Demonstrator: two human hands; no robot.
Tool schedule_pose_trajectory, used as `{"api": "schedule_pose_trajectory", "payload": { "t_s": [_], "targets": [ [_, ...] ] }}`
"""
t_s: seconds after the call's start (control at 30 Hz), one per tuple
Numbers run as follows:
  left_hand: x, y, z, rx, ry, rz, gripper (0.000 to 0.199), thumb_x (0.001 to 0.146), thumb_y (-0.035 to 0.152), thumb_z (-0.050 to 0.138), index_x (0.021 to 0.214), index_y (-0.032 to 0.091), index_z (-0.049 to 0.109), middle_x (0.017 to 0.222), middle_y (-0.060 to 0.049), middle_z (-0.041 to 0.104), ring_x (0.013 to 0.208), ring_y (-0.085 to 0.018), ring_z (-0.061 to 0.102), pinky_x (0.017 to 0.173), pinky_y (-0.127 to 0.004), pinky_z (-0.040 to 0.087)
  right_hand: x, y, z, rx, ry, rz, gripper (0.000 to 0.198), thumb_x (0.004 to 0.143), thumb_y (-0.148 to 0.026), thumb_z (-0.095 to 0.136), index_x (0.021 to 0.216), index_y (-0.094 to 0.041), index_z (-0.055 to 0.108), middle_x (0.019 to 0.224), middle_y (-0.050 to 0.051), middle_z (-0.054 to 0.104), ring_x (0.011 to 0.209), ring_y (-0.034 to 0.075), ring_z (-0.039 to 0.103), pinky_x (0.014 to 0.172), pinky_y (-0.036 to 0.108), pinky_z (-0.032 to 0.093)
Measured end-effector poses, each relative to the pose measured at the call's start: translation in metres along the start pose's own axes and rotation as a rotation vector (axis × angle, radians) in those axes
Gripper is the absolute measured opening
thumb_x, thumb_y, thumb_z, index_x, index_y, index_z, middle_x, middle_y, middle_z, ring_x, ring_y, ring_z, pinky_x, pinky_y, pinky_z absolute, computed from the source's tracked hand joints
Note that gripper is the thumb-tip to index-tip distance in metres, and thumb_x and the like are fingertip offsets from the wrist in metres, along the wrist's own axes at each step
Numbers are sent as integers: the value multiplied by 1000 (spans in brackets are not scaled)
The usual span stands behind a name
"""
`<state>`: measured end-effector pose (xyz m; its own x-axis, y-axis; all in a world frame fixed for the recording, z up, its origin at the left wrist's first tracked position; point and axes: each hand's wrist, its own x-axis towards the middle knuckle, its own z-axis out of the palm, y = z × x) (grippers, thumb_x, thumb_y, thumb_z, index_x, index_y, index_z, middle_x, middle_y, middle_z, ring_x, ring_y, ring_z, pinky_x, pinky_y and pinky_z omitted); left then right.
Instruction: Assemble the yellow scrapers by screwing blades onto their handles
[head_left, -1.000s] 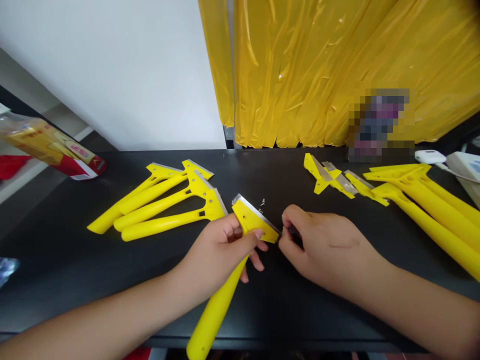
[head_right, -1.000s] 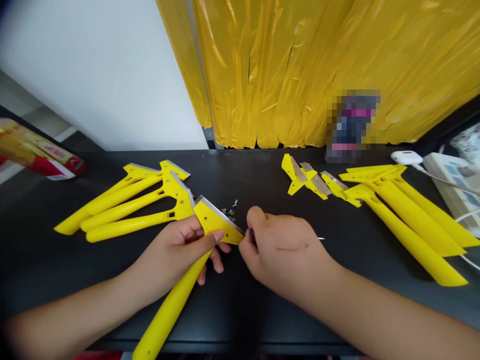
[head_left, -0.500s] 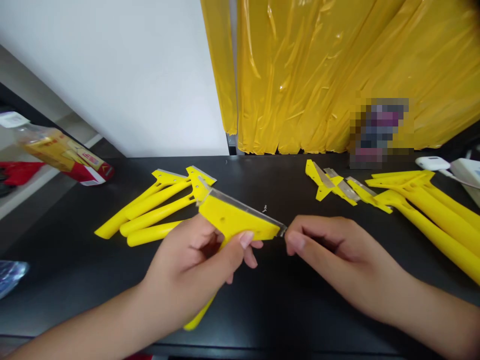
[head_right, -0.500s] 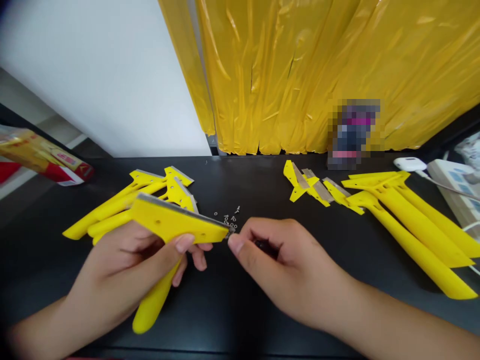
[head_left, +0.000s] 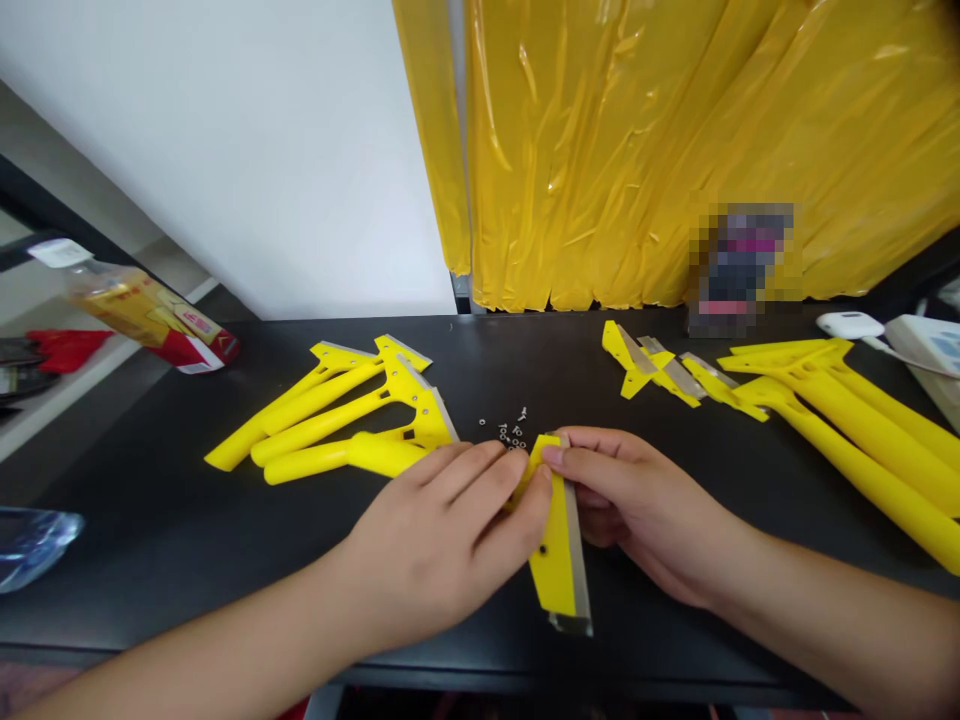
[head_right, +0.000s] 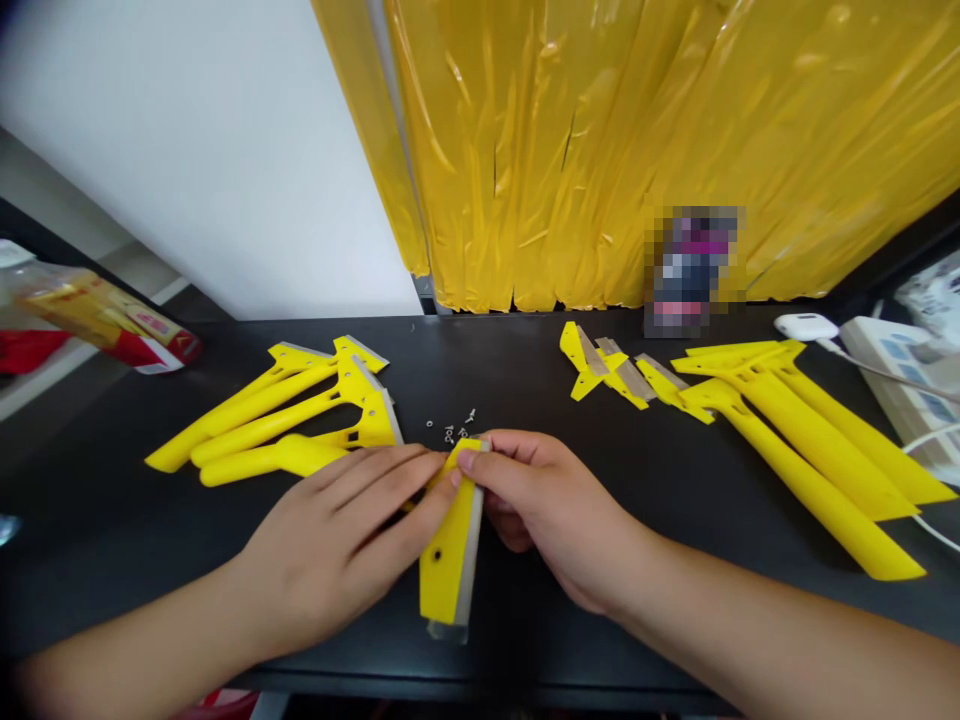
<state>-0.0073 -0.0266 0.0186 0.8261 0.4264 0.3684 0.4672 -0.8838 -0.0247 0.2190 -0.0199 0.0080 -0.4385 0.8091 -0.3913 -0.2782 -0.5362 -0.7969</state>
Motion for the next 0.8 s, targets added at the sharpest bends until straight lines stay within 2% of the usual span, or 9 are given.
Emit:
{"api": "schedule_pose_trajectory", "payload": {
  "t_s": [0.07,0.17,0.27,0.33,0.4,0.5,0.63,0.73,0.8],
  "targets": [
    [2,4,-10,-183,-25,-115,61,98,16,63,156,18,44,141,-19,70,128,-36,67,111,-51,52,0,-10,-4,-129,-42,-51,35,90,-44,78,77,-20,56,60,-11,35,53,8,22,48,23,18],
    [9,5,-28,-601,-148,-493,79,90,44,79,157,26,42,142,-16,68,125,-37,68,105,-51,56,-1,-26,-13,-424,-164,-131,34,92,-44,76,76,-18,61,66,-8,43,59,9,32,54,24,26],
    [18,3,-31,-1318,-497,-779,50,95,43,75,141,30,59,126,-7,74,115,-27,73,91,-37,61,-2,-34,-17,-588,-279,-110,33,92,-42,75,76,-16,62,71,-5,48,67,10,38,61,25,31],
    [24,2,-22,-1769,-631,-803,35,95,39,75,127,24,68,119,-7,74,97,-22,77,71,-27,60,-3,-34,-17,-617,-335,-67,30,93,-40,75,79,-16,64,73,-5,50,69,11,40,62,25,32],
    [27,3,-8,-2003,-732,-750,30,97,37,71,121,20,75,115,-10,76,81,-18,77,56,-21,53,-4,-31,-15,-629,-369,-37,29,92,-40,75,81,-15,65,73,-4,51,69,11,40,62,25,32],
    [28,11,10,-2086,-725,-825,31,98,40,68,113,17,81,107,-12,79,59,-11,69,43,-17,39,-5,-28,-13,-642,-369,-9,28,92,-40,75,81,-16,65,73,-4,52,69,11,42,61,25,34],
    [26,22,16,-2134,-630,-996,31,92,43,74,95,13,82,90,-10,79,46,-8,60,38,-17,33,-6,-27,-9,-712,-292,7,31,95,-43,70,79,-18,64,72,-5,54,67,11,44,59,25,35],
    [24,23,12,-2061,-479,-1117,36,96,43,68,83,11,80,61,-5,70,39,-6,49,37,-16,29,-2,-28,-12,-809,-117,-66,30,100,-45,63,85,-21,70,77,-3,64,70,13,53,62,26,41],
    [23,18,9,-1993,-362,-1178,38,99,41,66,81,11,80,51,-3,63,38,-6,45,39,-15,30,3,-28,-18,-909,39,-151,26,101,-45,60,92,-23,73,82,-2,69,75,16,59,67,28,45]
  ]
}}
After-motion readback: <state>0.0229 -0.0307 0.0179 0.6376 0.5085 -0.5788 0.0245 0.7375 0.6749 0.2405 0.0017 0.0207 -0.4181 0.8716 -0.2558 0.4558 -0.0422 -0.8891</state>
